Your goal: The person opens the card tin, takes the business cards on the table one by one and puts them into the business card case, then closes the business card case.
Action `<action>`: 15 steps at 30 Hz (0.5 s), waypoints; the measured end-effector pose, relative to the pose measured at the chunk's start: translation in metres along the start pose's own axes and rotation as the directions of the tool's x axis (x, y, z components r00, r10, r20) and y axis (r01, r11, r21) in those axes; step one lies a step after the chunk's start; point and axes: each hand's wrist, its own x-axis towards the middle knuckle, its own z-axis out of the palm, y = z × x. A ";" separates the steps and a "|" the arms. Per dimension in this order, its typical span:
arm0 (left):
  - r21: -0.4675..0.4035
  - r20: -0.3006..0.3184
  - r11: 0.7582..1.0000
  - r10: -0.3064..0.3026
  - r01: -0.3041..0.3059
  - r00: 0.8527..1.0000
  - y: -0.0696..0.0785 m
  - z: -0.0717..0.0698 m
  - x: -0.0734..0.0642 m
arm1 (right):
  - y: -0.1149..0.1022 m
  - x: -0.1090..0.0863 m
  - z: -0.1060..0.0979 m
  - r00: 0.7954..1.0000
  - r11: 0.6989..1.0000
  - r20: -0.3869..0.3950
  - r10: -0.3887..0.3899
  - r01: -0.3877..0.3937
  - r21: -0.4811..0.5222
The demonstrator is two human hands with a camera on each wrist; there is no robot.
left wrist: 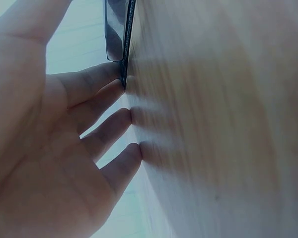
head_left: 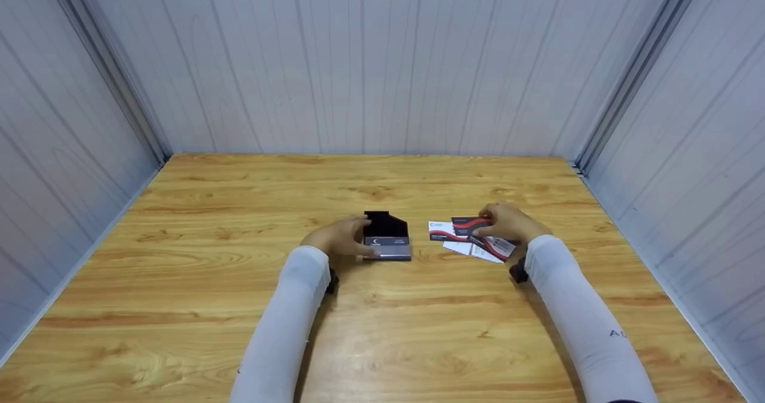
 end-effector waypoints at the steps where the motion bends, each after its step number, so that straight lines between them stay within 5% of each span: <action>1: 0.001 0.000 1.000 0.004 -0.004 1.000 0.000 0.000 0.000 | 0.000 0.000 0.000 1.000 1.000 -0.006 -0.007 0.007 -0.009; 7: -0.026 -0.004 1.000 0.003 -0.004 1.000 0.000 0.000 0.001 | 0.000 -0.001 0.000 0.997 0.997 -0.051 -0.055 0.052 -0.057; 15: -0.017 -0.005 1.000 -0.006 0.005 1.000 -0.001 0.000 0.001 | -0.001 -0.001 0.001 0.996 1.000 -0.086 -0.019 0.018 -0.011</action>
